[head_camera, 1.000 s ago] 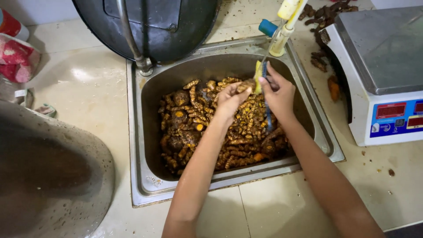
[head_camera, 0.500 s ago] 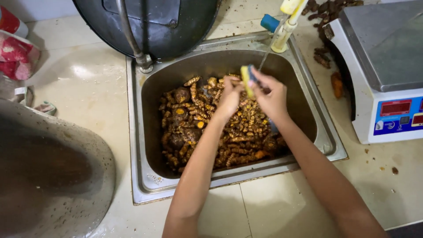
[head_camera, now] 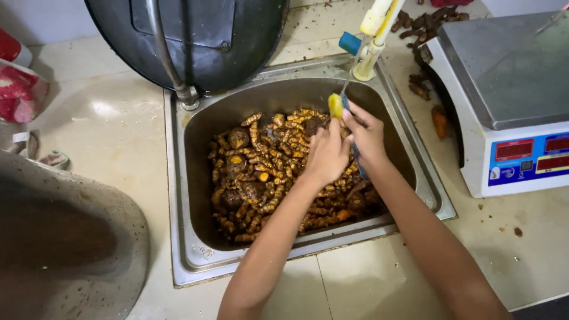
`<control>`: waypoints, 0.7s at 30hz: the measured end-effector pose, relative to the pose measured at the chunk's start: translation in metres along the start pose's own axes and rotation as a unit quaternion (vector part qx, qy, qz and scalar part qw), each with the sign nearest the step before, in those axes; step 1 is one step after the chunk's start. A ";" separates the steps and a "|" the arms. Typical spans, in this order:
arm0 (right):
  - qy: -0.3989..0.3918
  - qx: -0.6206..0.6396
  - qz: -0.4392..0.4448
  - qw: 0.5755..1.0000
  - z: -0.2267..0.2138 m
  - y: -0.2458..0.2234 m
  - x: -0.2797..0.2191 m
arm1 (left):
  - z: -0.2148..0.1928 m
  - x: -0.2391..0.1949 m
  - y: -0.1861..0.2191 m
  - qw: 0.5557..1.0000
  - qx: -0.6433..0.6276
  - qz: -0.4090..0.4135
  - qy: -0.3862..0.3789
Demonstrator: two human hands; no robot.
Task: Washing and scrubbing turmeric roots in a sink using a sponge and running water
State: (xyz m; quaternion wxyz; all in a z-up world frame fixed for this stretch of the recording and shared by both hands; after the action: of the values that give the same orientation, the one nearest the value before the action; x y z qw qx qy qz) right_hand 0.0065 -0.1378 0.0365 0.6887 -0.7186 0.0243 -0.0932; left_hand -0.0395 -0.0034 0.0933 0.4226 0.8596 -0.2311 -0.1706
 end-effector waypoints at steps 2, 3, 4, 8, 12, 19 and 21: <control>-0.001 0.007 0.020 1.000 -0.006 -0.003 -0.002 | 0.001 0.006 -0.003 0.999 0.033 0.004 0.013; 0.003 0.018 0.043 0.999 -0.008 -0.002 -0.004 | 0.002 0.008 -0.005 0.997 0.070 0.008 0.020; 0.005 0.019 0.044 0.999 -0.008 0.001 -0.004 | 0.000 0.005 -0.003 0.997 0.070 0.008 0.018; 0.025 0.054 0.084 0.995 -0.006 0.017 0.004 | -0.006 0.005 -0.001 0.996 0.084 -0.007 0.029; 0.039 0.038 0.129 0.990 -0.009 0.016 -0.006 | -0.001 0.011 -0.009 0.997 0.051 -0.021 0.059; 0.027 0.070 0.136 0.988 0.016 0.033 -0.014 | -0.017 0.023 -0.064 0.991 -0.031 -0.079 0.107; 0.062 0.088 0.115 0.988 0.011 0.032 -0.004 | -0.009 0.019 -0.055 0.995 -0.027 -0.087 0.044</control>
State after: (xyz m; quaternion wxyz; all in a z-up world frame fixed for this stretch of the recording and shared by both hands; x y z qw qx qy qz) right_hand 0.0077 -0.1276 0.0038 0.7526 -0.6403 0.1412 -0.0597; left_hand -0.0050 0.0215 0.0528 0.4391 0.8712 -0.1323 -0.1751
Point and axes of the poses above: each hand's wrist, its own x-axis towards the middle knuckle, its own z-axis out of the palm, y = z × x, the point moved 3 cm from there along x, towards the middle knuckle, and after that the axes turned 13 degrees about -y, right-handed, at the moved point
